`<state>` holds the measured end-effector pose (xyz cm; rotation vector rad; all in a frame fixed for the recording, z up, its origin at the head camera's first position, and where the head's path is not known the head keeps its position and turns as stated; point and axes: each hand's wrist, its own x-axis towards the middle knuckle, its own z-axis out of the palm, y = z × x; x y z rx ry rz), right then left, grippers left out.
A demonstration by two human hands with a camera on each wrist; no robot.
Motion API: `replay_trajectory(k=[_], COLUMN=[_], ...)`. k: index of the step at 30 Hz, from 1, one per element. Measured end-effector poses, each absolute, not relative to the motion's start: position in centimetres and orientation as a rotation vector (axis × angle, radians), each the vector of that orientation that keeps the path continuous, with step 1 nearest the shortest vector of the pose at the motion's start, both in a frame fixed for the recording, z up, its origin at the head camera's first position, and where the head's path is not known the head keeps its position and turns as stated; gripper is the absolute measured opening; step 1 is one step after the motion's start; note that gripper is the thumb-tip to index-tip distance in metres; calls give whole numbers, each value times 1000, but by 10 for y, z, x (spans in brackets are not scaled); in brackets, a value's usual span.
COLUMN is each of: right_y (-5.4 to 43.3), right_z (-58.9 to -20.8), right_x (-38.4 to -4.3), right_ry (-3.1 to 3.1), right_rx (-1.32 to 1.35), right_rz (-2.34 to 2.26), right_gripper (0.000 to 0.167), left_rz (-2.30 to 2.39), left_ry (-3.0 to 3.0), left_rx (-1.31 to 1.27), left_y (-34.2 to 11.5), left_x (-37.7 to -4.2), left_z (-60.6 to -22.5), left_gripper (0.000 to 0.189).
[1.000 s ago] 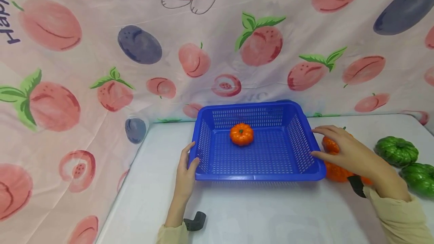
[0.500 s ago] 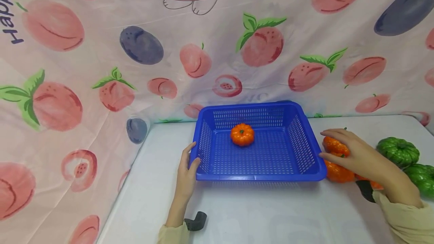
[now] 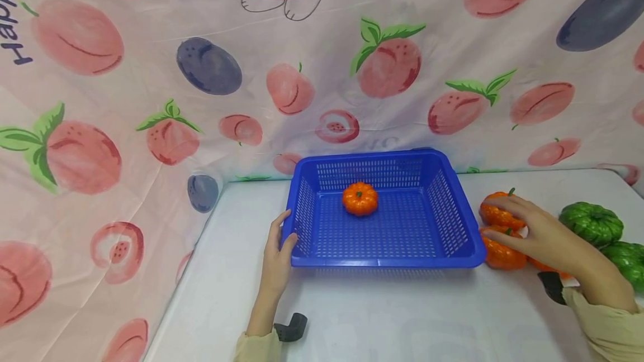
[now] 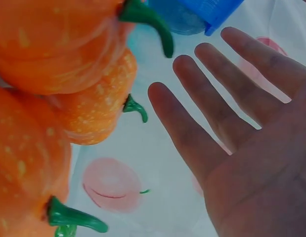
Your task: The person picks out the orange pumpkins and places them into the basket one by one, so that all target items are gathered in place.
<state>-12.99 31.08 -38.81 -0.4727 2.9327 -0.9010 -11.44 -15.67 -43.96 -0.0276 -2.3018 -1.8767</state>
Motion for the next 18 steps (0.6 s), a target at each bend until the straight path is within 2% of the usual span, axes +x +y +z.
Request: replay_trajectory(k=[6, 14, 18], right_y=[315, 319, 319], right_z=[-395, -404, -406], right_x=[-129, -132, -132], right_ry=[2892, 2970, 2937], right_rx=[-421, -526, -504], right_rz=[-852, -856, -851], right_gripper=[69, 53, 55], left_rz=[-1876, -1874, -1873], left_ry=[-2301, -2301, -2306], left_rx=[-30, -35, -35], left_y=[-157, -158, -158], left_x=[-114, -116, -115], left_z=[-440, -441, -441], left_gripper=[49, 49, 49])
